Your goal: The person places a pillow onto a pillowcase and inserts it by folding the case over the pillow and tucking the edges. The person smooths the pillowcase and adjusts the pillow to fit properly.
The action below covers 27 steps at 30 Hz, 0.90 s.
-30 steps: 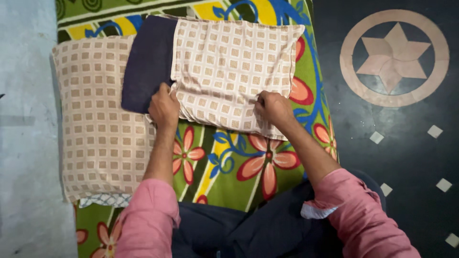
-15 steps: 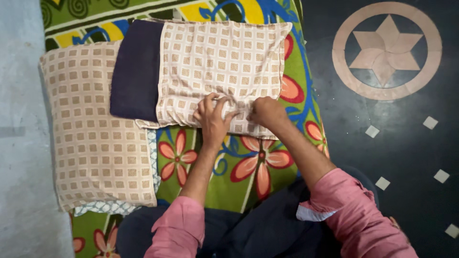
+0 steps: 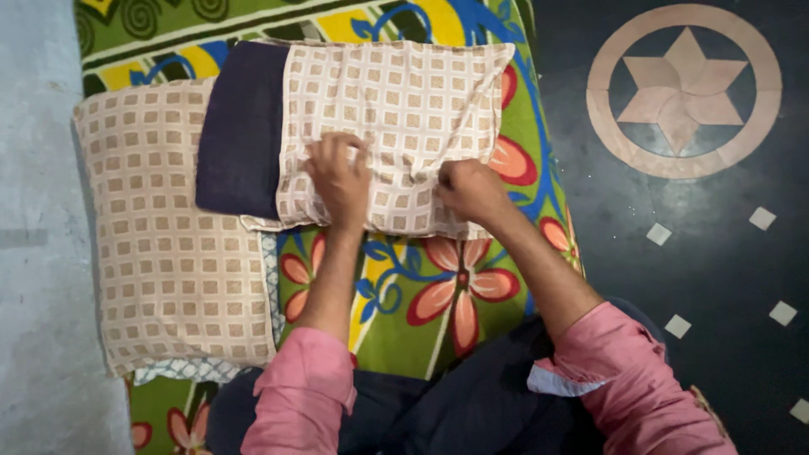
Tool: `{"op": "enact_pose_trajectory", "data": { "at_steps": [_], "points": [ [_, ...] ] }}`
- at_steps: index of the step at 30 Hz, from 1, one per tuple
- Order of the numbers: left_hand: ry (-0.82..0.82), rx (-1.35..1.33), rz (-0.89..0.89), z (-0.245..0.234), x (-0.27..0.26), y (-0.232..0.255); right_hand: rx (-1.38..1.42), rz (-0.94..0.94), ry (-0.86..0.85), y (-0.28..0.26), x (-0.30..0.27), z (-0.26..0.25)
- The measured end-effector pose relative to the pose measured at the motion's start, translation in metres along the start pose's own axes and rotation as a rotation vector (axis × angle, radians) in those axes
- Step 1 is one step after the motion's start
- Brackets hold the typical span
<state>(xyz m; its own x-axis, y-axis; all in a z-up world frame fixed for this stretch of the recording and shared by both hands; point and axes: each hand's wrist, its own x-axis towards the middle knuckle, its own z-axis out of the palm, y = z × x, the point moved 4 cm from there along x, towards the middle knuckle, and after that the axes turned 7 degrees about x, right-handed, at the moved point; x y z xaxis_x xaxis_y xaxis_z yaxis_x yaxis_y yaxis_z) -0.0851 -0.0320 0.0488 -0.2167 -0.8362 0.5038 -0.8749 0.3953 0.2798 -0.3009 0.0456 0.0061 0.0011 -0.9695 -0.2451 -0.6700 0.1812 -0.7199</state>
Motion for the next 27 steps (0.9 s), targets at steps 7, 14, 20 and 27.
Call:
{"op": "enact_pose_trajectory", "data": {
  "at_steps": [7,14,20,27],
  "points": [
    [0.085,0.388,-0.337,-0.068,-0.025,-0.091,-0.216,0.223,-0.268,-0.001,-0.008,0.0],
    [-0.02,-0.158,-0.514,-0.06,-0.107,-0.145,-0.513,0.148,-0.359,-0.015,-0.028,0.037],
    [-0.07,-0.204,-0.574,-0.052,-0.116,-0.162,-0.56,0.192,-0.195,-0.037,-0.057,0.059],
    [-0.017,-0.088,-0.463,-0.088,-0.095,-0.121,-0.472,-0.066,0.004,-0.049,-0.067,0.066]
  ]
}}
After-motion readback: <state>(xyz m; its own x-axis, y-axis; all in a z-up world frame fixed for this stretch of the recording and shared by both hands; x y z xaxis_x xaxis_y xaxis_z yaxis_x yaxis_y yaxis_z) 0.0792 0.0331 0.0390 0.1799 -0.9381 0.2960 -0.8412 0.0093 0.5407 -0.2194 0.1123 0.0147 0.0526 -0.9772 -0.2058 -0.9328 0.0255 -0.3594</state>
